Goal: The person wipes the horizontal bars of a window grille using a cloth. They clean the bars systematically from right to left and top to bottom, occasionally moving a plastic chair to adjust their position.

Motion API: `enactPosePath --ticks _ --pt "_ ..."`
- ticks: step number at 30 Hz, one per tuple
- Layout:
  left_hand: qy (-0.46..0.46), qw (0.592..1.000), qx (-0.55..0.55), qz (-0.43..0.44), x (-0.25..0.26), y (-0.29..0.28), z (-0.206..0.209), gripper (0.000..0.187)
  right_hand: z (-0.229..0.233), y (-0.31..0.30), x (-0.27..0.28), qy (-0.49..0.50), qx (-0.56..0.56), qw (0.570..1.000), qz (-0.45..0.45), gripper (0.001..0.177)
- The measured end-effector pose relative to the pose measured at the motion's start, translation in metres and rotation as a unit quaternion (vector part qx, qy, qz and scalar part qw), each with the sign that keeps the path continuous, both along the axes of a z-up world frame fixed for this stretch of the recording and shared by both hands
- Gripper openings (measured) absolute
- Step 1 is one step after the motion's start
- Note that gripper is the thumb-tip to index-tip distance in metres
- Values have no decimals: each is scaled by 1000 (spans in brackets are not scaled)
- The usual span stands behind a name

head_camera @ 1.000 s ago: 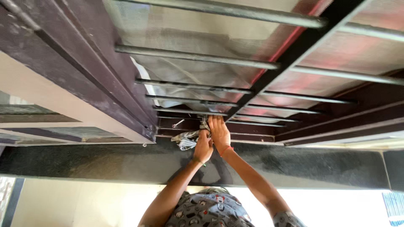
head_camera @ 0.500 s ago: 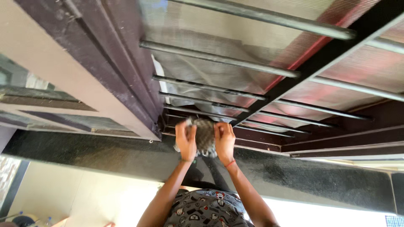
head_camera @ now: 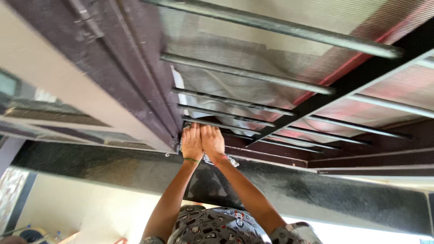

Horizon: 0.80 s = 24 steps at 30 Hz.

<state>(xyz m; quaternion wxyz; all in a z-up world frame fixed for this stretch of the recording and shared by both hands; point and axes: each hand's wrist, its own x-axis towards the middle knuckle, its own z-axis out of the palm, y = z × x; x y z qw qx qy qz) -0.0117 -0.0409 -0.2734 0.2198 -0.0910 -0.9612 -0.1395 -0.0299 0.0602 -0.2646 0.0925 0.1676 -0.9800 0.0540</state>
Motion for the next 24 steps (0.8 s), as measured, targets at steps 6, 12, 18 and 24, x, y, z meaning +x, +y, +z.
enactPosePath --ticks 6,12,18,24 --pt "-3 995 -11 -96 -11 100 5 36 30 113 25 77 87 992 -44 37" --pt "-141 976 -25 -166 -40 112 -7 47 29 121 27 93 202 972 -71 58" --pt "-272 908 -149 -283 -102 102 -7 44 27 130 32 10 50 995 -90 58" --pt "-115 981 -8 -155 -34 73 17 29 46 78 45 23 58 993 -99 74"
